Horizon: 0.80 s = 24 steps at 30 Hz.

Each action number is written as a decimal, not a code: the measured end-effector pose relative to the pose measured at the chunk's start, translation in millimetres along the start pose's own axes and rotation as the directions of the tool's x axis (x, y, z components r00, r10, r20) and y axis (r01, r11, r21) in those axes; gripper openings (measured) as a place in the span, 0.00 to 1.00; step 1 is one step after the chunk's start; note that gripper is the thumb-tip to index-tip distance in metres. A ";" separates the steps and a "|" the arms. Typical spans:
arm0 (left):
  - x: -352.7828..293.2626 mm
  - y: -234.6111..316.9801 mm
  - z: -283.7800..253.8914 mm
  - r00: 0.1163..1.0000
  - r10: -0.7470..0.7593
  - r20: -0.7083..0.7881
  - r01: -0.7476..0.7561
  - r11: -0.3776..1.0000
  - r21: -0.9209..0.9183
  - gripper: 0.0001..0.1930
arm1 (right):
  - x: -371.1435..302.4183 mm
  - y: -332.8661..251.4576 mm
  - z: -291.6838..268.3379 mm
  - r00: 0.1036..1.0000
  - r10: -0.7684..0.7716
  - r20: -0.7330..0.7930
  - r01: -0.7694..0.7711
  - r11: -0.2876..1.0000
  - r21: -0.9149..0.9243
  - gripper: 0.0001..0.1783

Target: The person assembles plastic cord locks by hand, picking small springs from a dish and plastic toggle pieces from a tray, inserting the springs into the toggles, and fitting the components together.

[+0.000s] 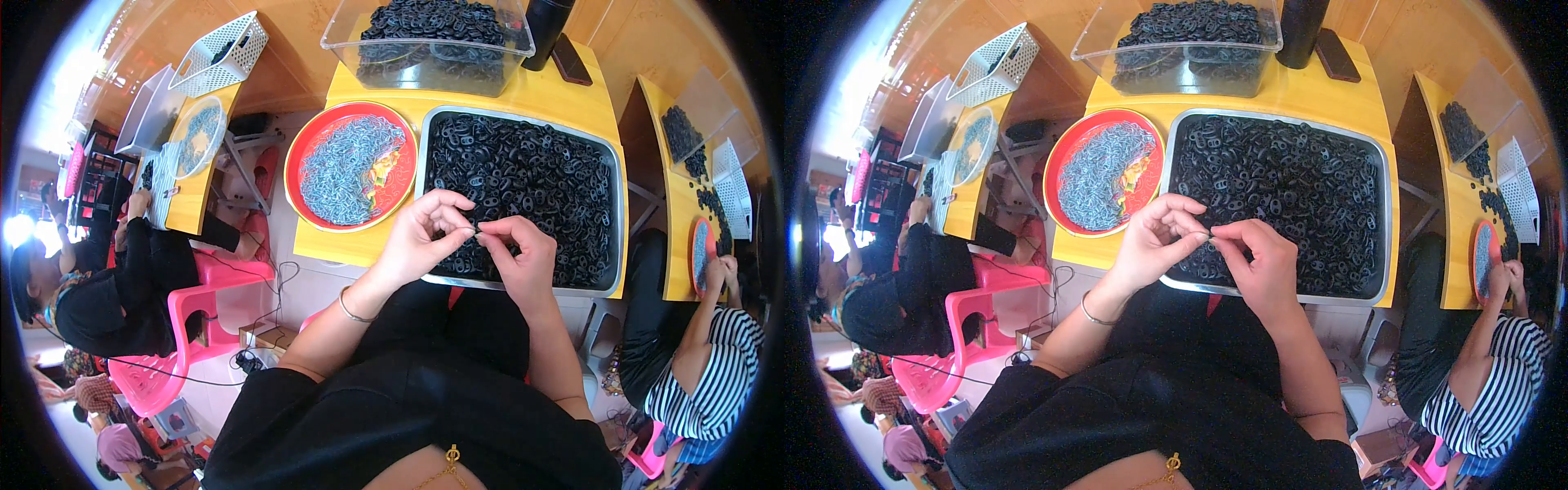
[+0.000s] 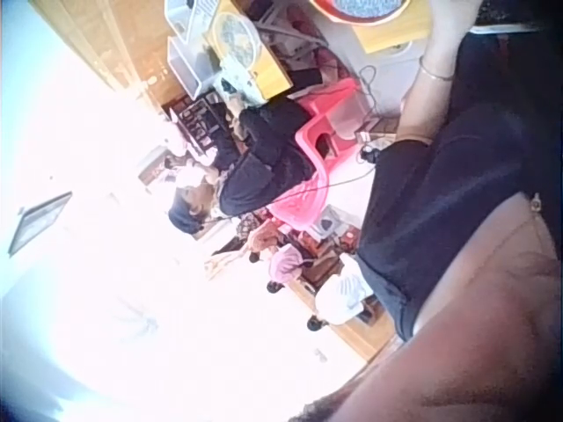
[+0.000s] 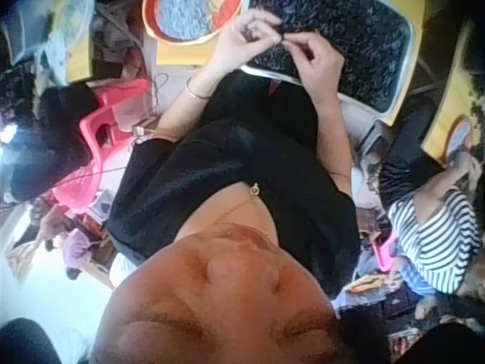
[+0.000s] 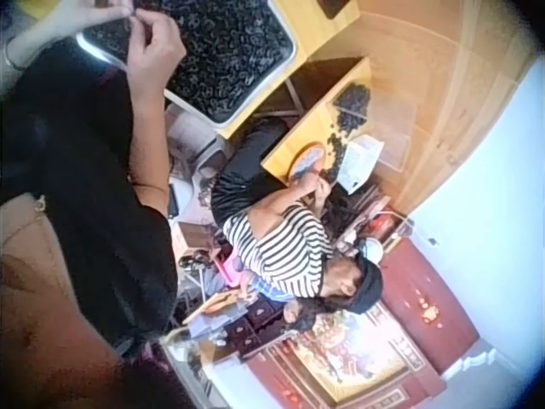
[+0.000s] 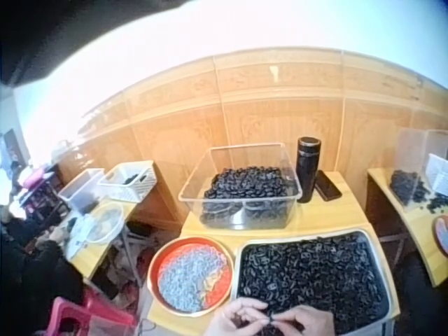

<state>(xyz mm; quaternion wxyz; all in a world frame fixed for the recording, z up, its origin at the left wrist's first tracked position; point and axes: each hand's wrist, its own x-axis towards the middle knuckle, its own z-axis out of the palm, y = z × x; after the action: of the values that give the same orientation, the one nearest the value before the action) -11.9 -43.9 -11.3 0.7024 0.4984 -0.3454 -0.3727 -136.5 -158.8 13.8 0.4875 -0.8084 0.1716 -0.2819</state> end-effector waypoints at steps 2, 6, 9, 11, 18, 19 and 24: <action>-0.8 2.0 2.5 1.000 0.013 -0.011 -0.012 0.997 0.070 0.17 | -0.2 2.5 1.0 1.000 0.003 -0.005 -0.003 1.000 0.004 0.06; -4.3 1.5 7.4 0.995 0.015 -0.095 -0.014 1.000 0.013 0.17 | -1.0 6.9 3.1 0.993 0.115 0.011 -0.115 0.981 0.154 0.06; -2.9 3.5 4.9 0.997 -0.002 -0.073 -0.002 0.998 -0.055 0.16 | -1.1 10.0 4.6 0.981 0.186 0.045 -0.191 0.932 0.308 0.06; -3.5 1.5 2.6 0.999 -0.003 -0.047 0.001 0.999 -0.053 0.14 | -1.5 10.9 5.0 0.980 0.193 0.046 -0.197 0.917 0.348 0.06; -4.8 3.1 -1.3 0.996 -0.086 -0.035 0.089 0.991 0.098 0.04 | -1.3 9.7 4.6 0.980 0.193 0.048 -0.197 0.912 0.360 0.07; -4.6 2.9 -1.4 0.996 -0.086 -0.035 0.089 0.991 0.098 0.04 | -1.4 9.9 4.7 0.980 0.193 0.048 -0.197 0.912 0.360 0.07; -3.7 0.7 -2.0 0.993 -0.108 -0.049 0.114 0.983 0.142 0.03 | -1.6 10.0 5.0 0.980 0.193 0.045 -0.197 0.925 0.324 0.06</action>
<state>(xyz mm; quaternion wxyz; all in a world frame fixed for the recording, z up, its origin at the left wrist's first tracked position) -11.9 -39.7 -11.6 0.6495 0.5739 -0.3287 -0.3751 -134.7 -159.1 2.7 0.6412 -0.6972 0.1989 -0.2516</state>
